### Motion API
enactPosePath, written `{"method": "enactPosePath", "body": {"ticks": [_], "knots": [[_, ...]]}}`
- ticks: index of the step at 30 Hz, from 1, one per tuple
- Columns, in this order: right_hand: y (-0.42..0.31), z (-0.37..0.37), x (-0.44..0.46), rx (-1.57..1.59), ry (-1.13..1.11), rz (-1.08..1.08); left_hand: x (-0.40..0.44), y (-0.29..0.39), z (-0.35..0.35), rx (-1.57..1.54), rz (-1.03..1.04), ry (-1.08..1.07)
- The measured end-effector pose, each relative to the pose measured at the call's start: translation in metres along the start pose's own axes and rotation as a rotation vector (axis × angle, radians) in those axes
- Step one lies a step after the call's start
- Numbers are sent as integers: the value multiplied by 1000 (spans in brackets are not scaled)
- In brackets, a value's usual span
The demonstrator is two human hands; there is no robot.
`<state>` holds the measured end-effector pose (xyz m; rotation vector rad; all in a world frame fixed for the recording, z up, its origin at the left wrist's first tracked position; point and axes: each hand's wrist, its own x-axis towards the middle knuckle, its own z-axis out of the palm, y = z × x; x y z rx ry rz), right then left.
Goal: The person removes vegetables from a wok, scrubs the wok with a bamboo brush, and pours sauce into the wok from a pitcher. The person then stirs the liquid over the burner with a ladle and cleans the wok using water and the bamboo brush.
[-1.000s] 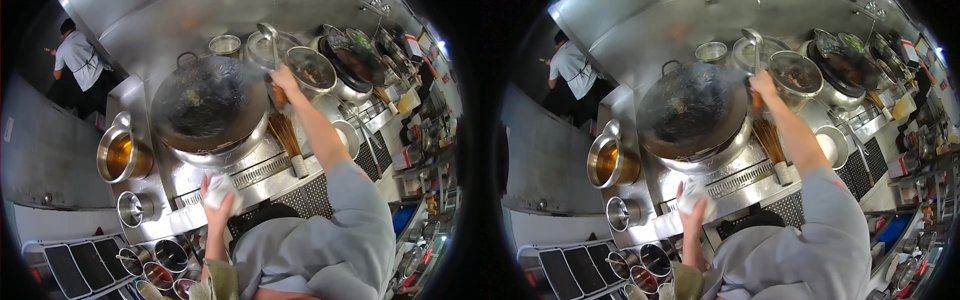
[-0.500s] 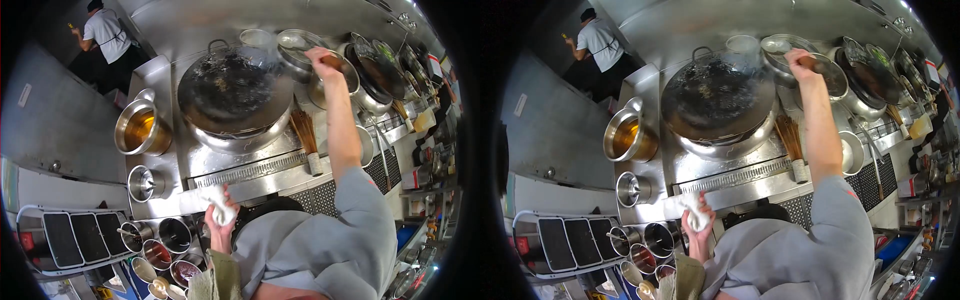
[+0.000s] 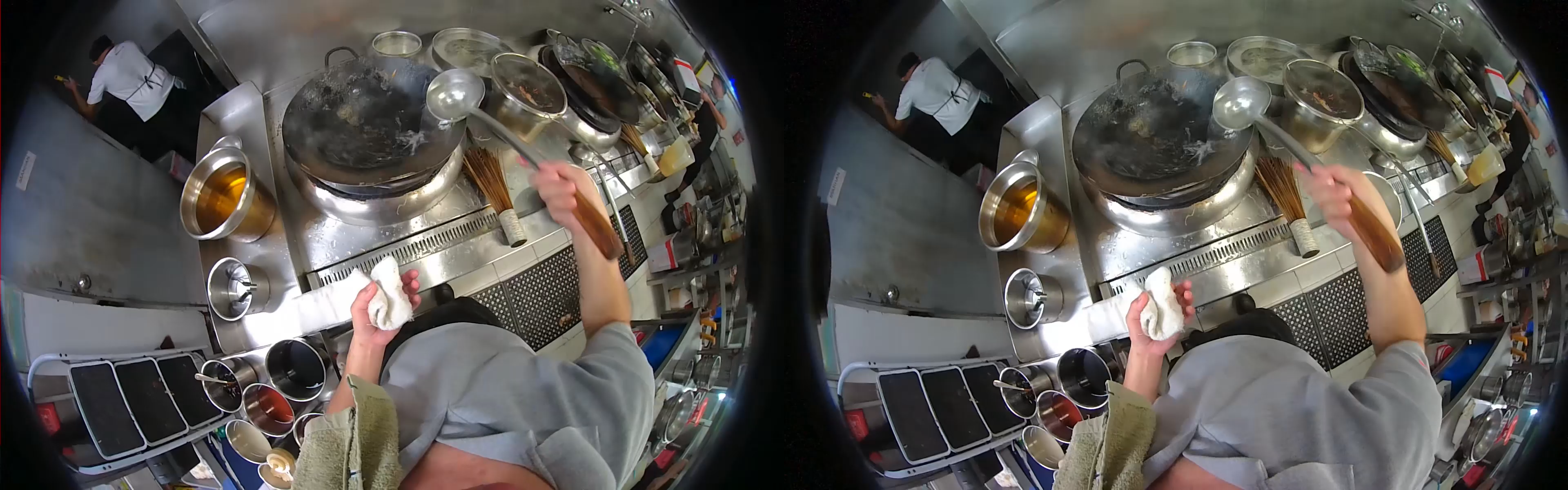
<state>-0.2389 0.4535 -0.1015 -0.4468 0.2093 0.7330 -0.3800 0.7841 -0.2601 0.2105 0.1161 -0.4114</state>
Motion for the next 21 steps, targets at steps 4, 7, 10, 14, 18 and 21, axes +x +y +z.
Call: {"method": "enactPosePath", "body": {"ticks": [4,7,10,14,18,21], "knots": [[18,12,-26,-303,149,-4,-15,-2,-19,-103,50,141],[16,7,-14,-550,186,49,-18,-4,-26,-142,94,230],[-8,-19,26,-902,158,-139,-9,-11,-28,-133,170,289],[-84,-34,156,-1156,217,-466,6,-22,-14,-108,227,156],[-165,-82,307,-1563,750,-630,8,-37,-2,-29,354,69],[-183,-84,317,-1094,630,-700,-7,-49,4,1,442,96]]}}
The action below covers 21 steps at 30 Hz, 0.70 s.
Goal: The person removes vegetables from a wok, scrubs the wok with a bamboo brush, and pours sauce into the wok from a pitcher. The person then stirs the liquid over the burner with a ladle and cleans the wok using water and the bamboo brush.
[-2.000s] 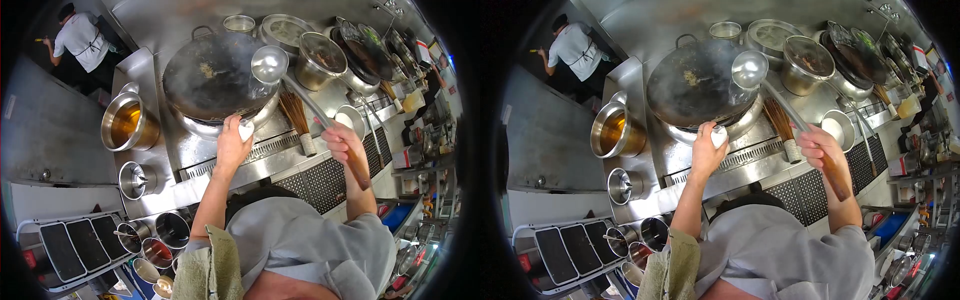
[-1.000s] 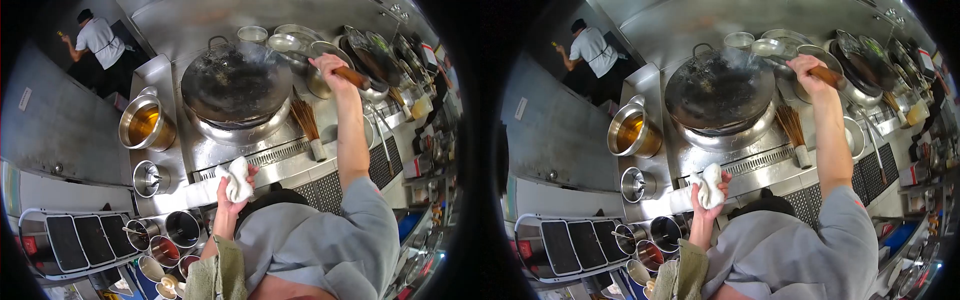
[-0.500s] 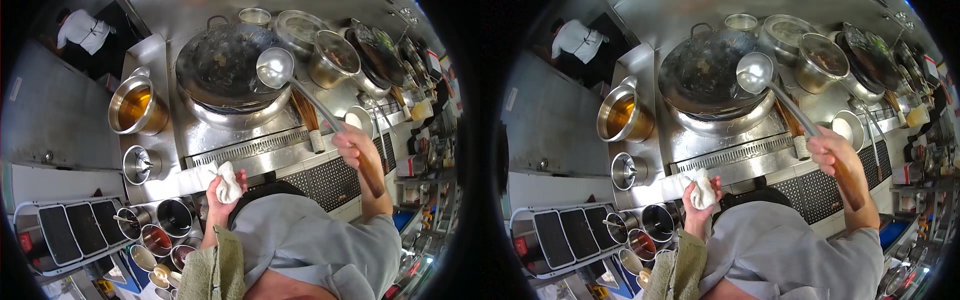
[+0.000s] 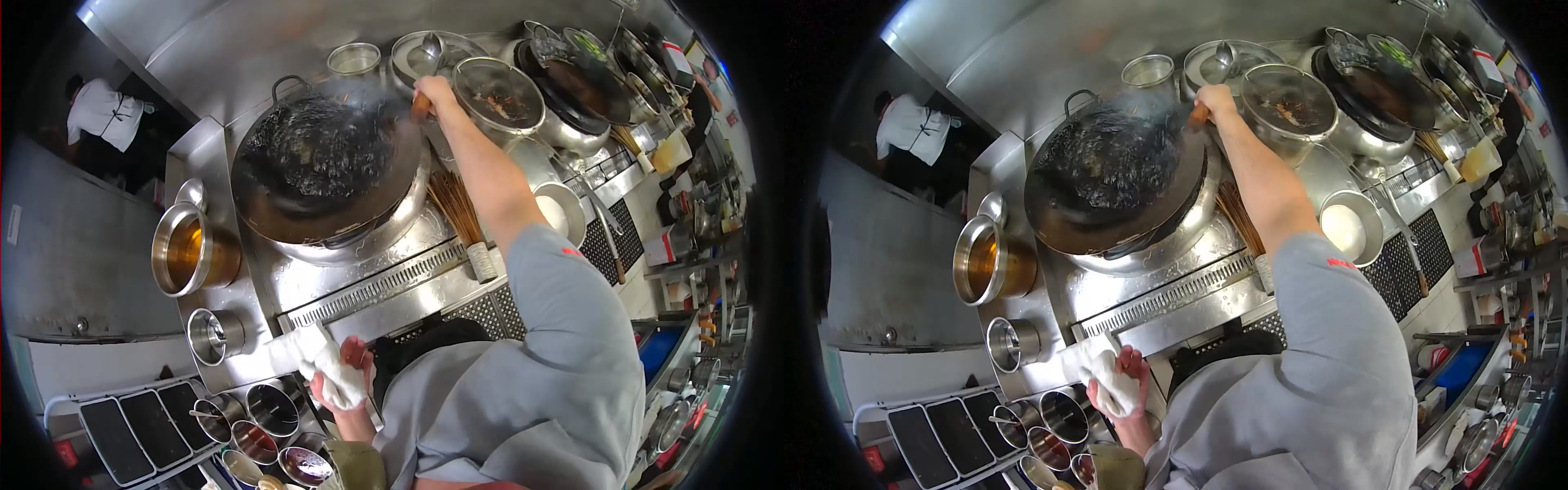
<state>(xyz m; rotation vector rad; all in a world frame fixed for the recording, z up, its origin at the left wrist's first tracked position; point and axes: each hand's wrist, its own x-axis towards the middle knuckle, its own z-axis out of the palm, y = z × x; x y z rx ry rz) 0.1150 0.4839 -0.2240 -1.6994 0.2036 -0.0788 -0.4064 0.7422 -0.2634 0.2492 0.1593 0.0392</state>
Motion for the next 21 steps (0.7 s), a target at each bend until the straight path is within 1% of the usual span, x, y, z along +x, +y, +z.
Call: {"method": "enactPosePath", "body": {"ticks": [1,2,3,4,6,7,8,9,10,12,14,15,17,18,20,21], "knots": [[-2,0,2,478,-48,24,-6,-2,3,29,27,50],[1,-11,2,857,-144,-71,-12,-3,4,58,58,100],[-2,-21,7,1185,-178,80,-19,-3,-3,63,63,96],[-11,-30,12,1509,-213,242,-24,-1,-14,-19,28,112],[-20,-49,15,1771,-454,420,-28,3,-17,-267,-64,208],[-37,-59,6,1663,-537,500,-27,5,-21,-329,-108,193],[-52,-64,-14,1689,-569,562,-22,7,-16,-312,-147,156],[-63,-69,-34,1694,-657,593,-18,9,-11,-294,-184,118],[-72,-74,-54,1698,-745,624,-11,11,-4,-229,-224,-33],[-88,-82,-98,1712,-740,651,3,15,9,-81,-272,-127],[-101,-86,-145,1731,-731,666,12,17,26,-24,-316,-195],[-106,-88,-168,1680,-713,675,14,17,38,70,-296,-155],[-106,-90,-201,1571,-679,727,19,19,43,165,-337,-217],[-104,-90,-217,1467,-675,699,21,20,44,220,-366,-266],[-98,-87,-256,1268,-640,636,19,15,46,203,-388,-299],[-93,-83,-279,996,-570,488,17,14,49,224,-430,-305]]}}
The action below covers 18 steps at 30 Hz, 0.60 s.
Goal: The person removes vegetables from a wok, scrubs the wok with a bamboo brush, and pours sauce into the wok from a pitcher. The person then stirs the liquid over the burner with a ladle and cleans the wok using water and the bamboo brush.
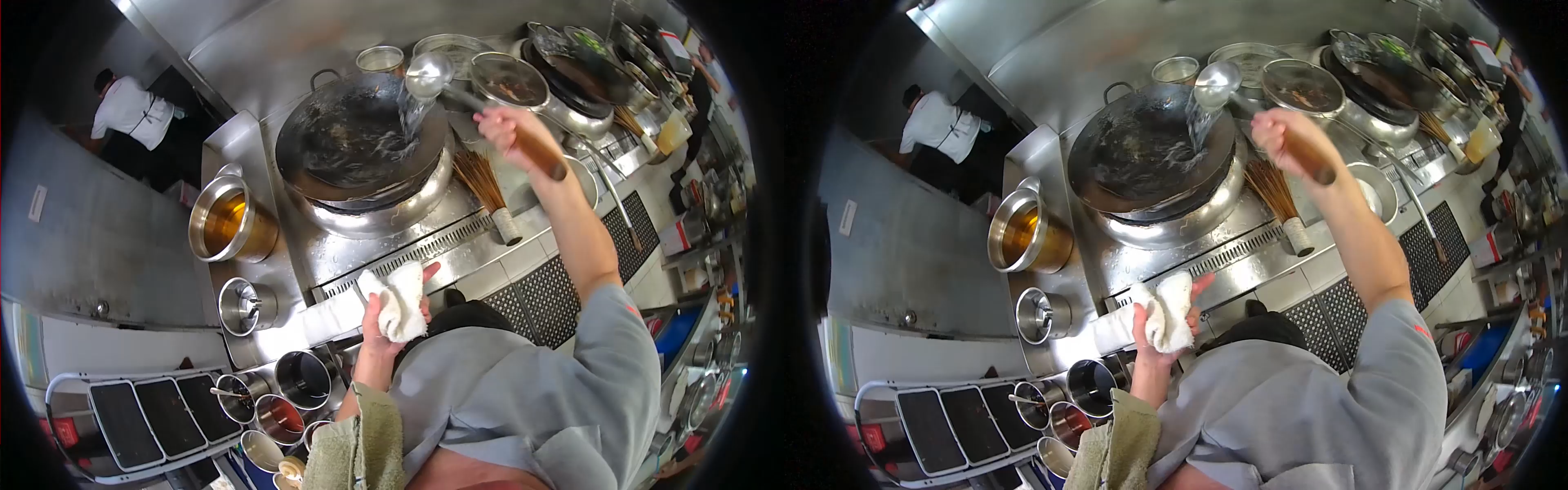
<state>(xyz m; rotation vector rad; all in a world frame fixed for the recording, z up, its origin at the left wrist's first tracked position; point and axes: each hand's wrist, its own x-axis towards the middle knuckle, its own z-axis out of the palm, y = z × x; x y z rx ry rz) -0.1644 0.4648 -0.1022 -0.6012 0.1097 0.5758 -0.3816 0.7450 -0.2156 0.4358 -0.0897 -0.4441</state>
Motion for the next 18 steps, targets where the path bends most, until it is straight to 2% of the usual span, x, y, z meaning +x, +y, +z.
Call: {"method": "enactPosePath", "body": {"ticks": [1,2,3,5,7,9,11,12,14,15,17,18], "knots": [[16,1,-11,-285,89,-102,0,0,2,16,-44,-7],[27,-4,-14,-619,170,-69,5,2,-3,-60,-80,-155],[45,-6,-14,-873,259,-183,8,0,-1,-56,-94,-171],[70,-12,-16,-953,288,-255,17,-1,21,41,-98,-91],[90,-5,-13,-943,206,-414,33,4,27,64,-93,-153],[117,18,1,-963,248,-671,51,19,33,459,-27,-67],[140,31,22,-1304,268,-1004,56,36,55,499,-2,-48],[147,42,25,-1181,68,-875,56,46,67,645,43,24],[135,51,13,-1128,-288,-741,46,61,87,924,167,194],[121,45,0,-1206,-453,-735,36,64,90,1054,244,290],[93,-7,-1,-1422,-259,-578,13,67,51,1329,581,294],[84,-59,6,-1605,13,-494,-11,61,35,1205,507,448]]}}
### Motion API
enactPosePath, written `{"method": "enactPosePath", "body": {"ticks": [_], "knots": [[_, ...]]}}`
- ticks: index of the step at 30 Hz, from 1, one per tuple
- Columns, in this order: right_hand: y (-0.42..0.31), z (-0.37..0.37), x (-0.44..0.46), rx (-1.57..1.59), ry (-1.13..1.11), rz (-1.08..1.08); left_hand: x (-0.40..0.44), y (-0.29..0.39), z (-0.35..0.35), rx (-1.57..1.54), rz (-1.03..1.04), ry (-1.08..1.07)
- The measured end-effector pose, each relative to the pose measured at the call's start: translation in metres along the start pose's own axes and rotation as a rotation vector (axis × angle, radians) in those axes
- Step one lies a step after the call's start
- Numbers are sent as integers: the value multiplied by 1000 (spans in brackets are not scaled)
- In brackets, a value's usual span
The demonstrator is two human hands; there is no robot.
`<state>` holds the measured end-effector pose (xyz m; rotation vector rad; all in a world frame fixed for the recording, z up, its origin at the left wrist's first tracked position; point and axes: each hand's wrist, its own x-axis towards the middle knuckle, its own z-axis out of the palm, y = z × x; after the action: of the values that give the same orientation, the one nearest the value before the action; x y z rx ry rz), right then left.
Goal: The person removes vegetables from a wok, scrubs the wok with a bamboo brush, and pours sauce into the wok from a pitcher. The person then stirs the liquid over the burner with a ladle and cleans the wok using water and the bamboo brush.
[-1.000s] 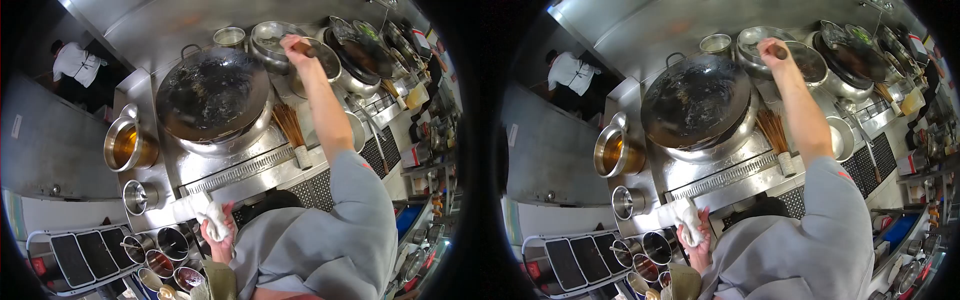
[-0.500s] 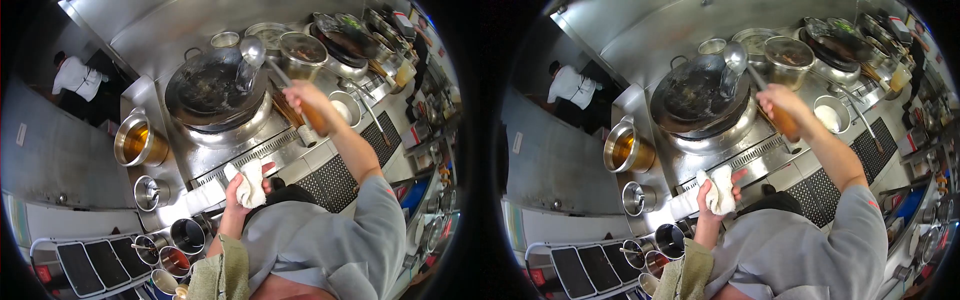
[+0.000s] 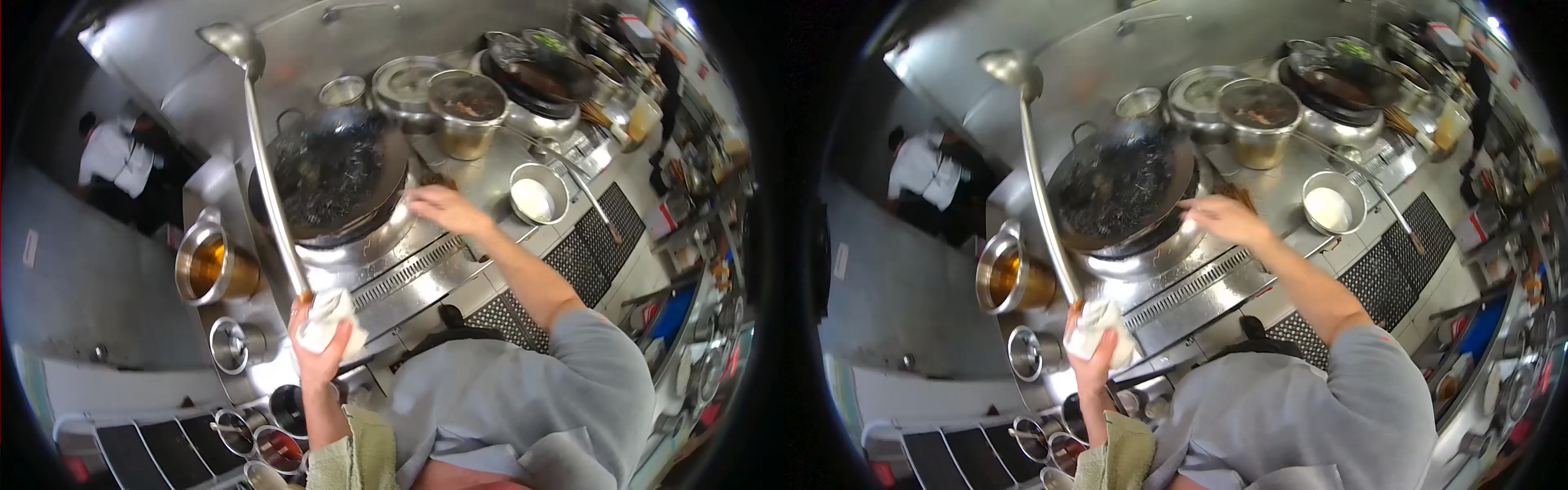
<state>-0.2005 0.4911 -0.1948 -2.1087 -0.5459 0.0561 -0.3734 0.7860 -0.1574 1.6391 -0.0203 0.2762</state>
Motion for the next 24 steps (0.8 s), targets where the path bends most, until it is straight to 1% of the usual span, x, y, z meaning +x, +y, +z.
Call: {"method": "enactPosePath", "body": {"ticks": [1,2,3,4,5,6,7,8,9,10,12,14,15,16,18,19,20,21,22,23,24], "knots": [[30,-8,-18,-345,90,207,-27,-17,-15,-60,-141,140],[93,-17,-27,-378,-240,534,-55,-33,-40,75,-163,108],[114,-13,-56,-569,-119,493,-89,-40,-51,-226,-233,134],[141,-10,-77,-554,-134,491,-115,-34,-58,-455,-311,152],[162,-4,-91,-537,-156,498,-144,-29,-61,-550,-359,221],[171,0,-94,-540,-211,477,-174,-37,-65,-661,-358,255],[177,3,-97,-348,-141,554,-186,-22,-60,-704,-447,307],[183,8,-101,-157,-74,643,-208,-26,-52,-821,-453,432],[187,12,-102,-165,-130,643,-230,-62,-60,-942,-305,249],[185,16,-99,-146,-44,654,-245,-92,-65,-1060,-172,52],[190,16,-97,-124,6,654,-277,-133,-83,-1108,120,-421],[199,1,-94,415,164,644,-252,-99,-38,-1281,-284,28],[144,-10,-86,590,119,691,-245,-92,-25,-1353,-488,246],[110,-13,-81,556,129,677,-249,-112,-24,-1382,-525,295],[67,-24,-74,518,184,648,-228,-123,-28,-1282,-569,281],[52,-29,-71,513,221,546,-221,-135,-32,-1240,-582,259],[37,-34,-68,507,260,444,-214,-144,-36,-1327,-575,299],[17,-42,-58,449,233,414,-210,-149,-41,-1324,-579,262],[0,-53,-41,391,202,383,-205,-152,-44,-1008,-778,494],[-10,-62,-21,243,135,266,-197,-154,-46,-661,-941,718],[-19,-74,-3,91,63,157,-178,-130,-35,-253,-885,694]]}}
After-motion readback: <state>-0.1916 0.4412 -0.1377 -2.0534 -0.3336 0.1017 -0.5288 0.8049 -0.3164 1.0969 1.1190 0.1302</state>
